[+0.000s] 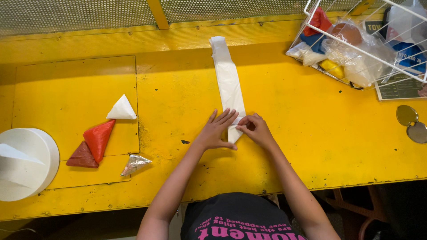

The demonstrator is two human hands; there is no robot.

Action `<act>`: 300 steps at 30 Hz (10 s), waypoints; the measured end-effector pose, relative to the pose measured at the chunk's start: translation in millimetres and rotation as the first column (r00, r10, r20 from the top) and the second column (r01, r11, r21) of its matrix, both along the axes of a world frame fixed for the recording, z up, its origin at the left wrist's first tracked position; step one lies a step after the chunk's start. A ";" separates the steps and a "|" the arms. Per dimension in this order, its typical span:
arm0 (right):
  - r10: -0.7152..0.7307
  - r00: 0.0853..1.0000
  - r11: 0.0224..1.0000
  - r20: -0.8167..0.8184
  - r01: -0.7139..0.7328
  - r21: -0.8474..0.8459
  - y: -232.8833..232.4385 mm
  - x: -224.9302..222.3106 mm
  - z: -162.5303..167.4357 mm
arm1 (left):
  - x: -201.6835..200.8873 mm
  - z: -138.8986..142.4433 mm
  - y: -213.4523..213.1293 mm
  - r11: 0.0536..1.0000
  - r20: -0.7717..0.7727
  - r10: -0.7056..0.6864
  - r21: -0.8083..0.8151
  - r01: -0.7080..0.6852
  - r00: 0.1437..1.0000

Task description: The person unfolds a white plastic bag on a yellow table, then folds it into a narrow strip and rolls it into a compact bundle. The person smooths the bag repeatedly during folding and rolling.

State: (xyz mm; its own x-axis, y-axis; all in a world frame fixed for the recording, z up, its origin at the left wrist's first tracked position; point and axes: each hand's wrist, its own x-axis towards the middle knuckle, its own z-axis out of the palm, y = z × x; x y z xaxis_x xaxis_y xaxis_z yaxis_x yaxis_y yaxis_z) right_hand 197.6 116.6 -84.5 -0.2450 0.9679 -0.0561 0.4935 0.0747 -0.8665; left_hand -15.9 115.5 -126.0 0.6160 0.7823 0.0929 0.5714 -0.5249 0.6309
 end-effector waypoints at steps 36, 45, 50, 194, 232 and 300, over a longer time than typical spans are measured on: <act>0.014 0.982 0.897 0.186 -0.095 0.431 -15.8 6.3 -15.6 | -10.4 0.0 8.3 0.997 0.200 -0.002 -0.072 0.017 0.980; -0.021 0.993 0.938 0.117 -0.021 0.346 -16.7 1.4 -5.0 | -3.8 4.0 0.6 0.951 0.320 0.277 -0.228 -0.210 0.906; -0.065 0.992 0.937 0.109 0.023 0.350 -18.1 -3.3 -12.7 | -4.5 9.3 -4.6 0.970 0.363 0.243 -0.117 -0.215 0.900; -0.237 0.963 0.884 0.131 0.158 0.440 -43.4 -26.3 -24.7 | 26.6 0.9 7.3 0.638 -0.041 0.750 -0.221 -0.738 0.660; -0.397 0.718 0.908 -0.572 0.216 -0.358 -86.7 13.0 6.5 | 47.4 40.0 -68.4 0.540 0.552 0.778 -0.832 0.131 0.300; -0.330 0.860 0.932 -0.389 0.232 -0.277 -105.9 18.0 27.1 | 20.9 72.1 -84.1 0.644 0.566 0.461 -0.743 0.182 0.684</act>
State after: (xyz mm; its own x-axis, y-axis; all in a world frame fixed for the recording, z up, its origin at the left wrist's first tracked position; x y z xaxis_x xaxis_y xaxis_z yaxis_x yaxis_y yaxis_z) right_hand 215.6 10.7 -57.4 -0.0118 0.9749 -0.2221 0.0483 -0.2213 -0.9740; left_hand 5.0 31.4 -53.9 0.4975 0.8442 -0.1997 -0.1506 0.3107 0.9385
